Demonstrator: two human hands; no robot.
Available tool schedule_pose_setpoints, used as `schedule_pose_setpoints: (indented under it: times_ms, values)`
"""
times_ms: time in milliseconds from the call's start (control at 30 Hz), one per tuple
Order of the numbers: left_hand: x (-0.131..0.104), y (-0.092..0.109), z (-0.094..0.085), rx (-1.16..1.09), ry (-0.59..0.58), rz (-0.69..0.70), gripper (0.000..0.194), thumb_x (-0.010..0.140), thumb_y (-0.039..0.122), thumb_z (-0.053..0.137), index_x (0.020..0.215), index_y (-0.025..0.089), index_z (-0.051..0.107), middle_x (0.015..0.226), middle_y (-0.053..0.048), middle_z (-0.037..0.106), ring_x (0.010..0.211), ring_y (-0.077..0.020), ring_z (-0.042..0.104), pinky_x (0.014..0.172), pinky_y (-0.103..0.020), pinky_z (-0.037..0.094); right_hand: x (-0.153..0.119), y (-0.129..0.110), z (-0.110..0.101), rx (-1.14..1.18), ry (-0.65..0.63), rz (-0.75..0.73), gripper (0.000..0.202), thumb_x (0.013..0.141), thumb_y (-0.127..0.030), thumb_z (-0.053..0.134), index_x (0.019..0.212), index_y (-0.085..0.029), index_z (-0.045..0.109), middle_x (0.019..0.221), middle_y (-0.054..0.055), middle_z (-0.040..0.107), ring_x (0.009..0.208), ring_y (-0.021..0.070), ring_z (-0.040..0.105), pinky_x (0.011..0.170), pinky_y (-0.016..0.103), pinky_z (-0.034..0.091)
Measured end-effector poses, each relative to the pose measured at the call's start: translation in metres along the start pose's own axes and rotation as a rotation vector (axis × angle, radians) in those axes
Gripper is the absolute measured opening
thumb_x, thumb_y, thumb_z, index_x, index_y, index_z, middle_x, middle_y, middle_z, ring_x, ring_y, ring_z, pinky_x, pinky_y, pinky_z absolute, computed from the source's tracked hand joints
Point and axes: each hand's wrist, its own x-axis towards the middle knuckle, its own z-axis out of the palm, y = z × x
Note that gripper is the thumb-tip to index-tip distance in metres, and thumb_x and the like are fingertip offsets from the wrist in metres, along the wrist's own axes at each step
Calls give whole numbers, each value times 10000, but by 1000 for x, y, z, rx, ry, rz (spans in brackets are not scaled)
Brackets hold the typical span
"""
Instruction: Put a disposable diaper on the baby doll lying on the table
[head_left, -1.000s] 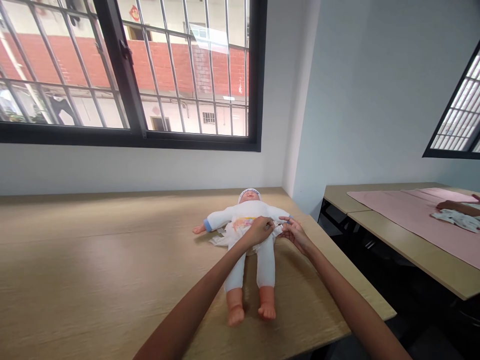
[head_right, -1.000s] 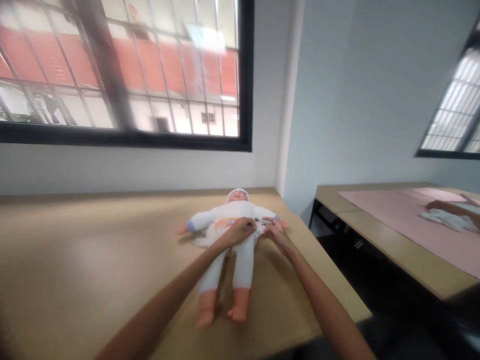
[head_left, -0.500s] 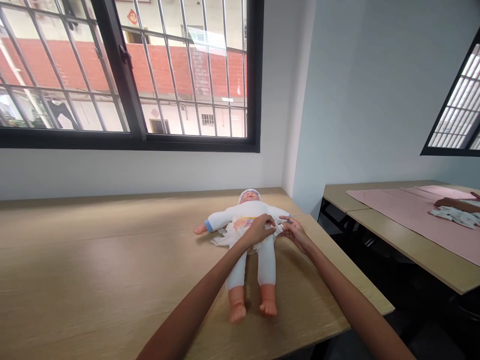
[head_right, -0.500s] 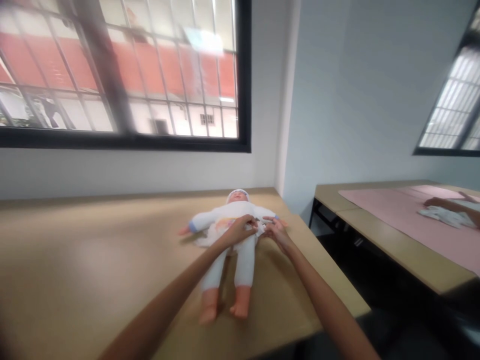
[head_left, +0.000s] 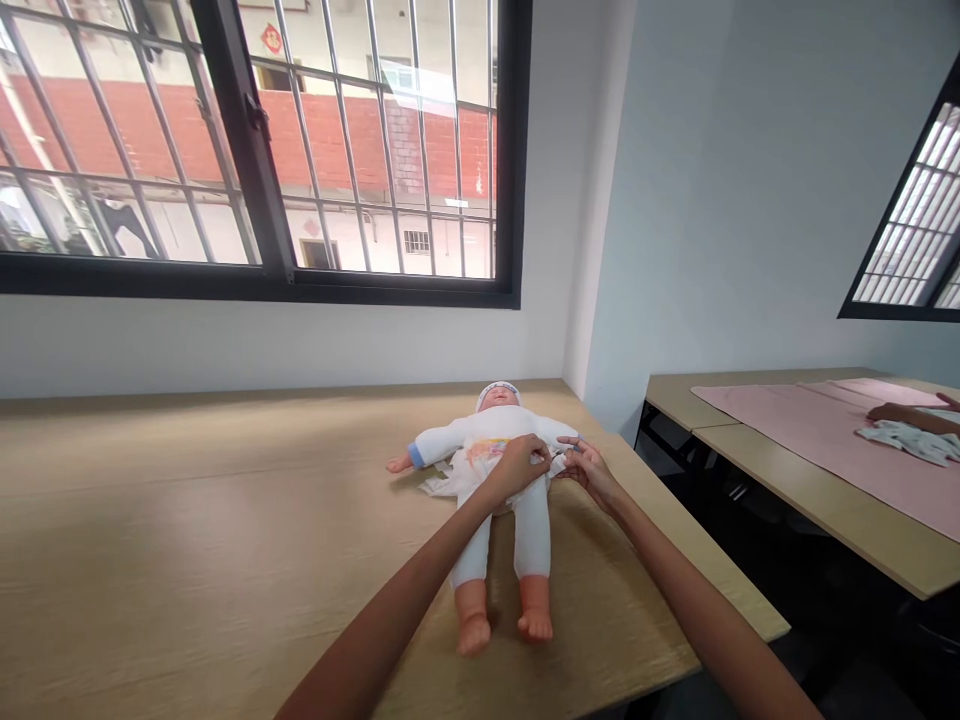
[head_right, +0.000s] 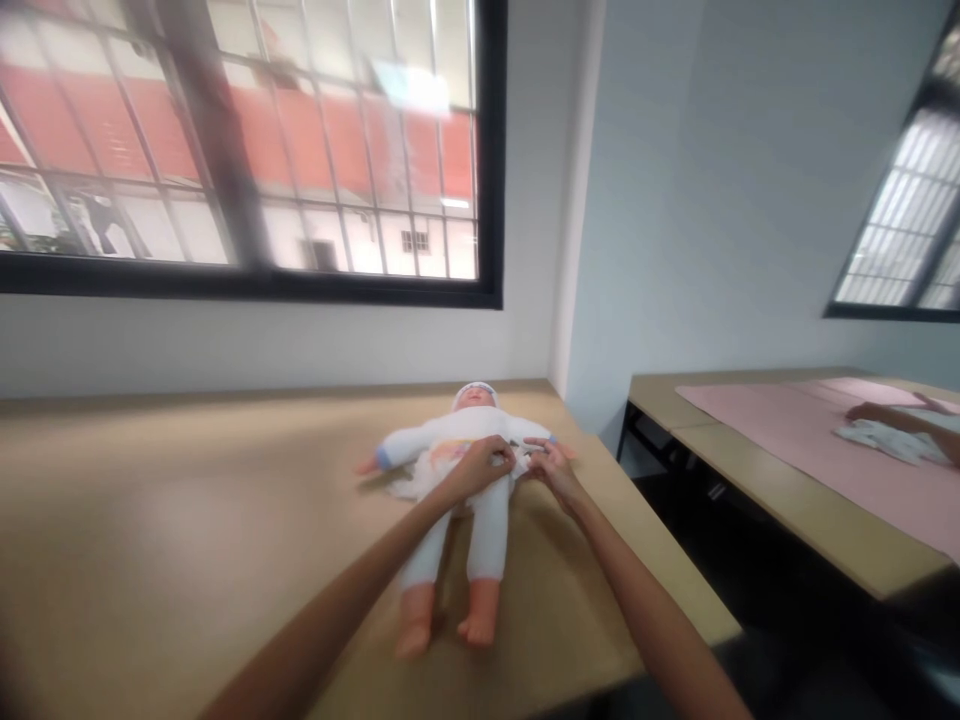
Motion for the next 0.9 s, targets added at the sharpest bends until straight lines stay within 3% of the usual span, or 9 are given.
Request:
schedule_pose_setpoints:
  times_ms: [400, 900]
  values:
    - [1, 5, -4, -4, -43, -16, 122, 682, 118, 513, 674, 138, 633, 739, -33, 674, 715, -164, 596, 683, -242, 424, 1, 1, 1, -26, -20, 9, 442, 602, -225, 724, 1024, -191, 596, 648, -59, 552, 590, 93, 506, 674, 269, 485]
    - [-3, 17, -24, -4, -78, -70, 152, 724, 214, 494, 654, 153, 615, 673, 0, 639, 663, -147, 549, 636, -242, 395, 0, 1, 1, -25, -24, 15, 428, 619, -224, 718, 1030, -195, 603, 641, -54, 541, 611, 108, 509, 685, 278, 476]
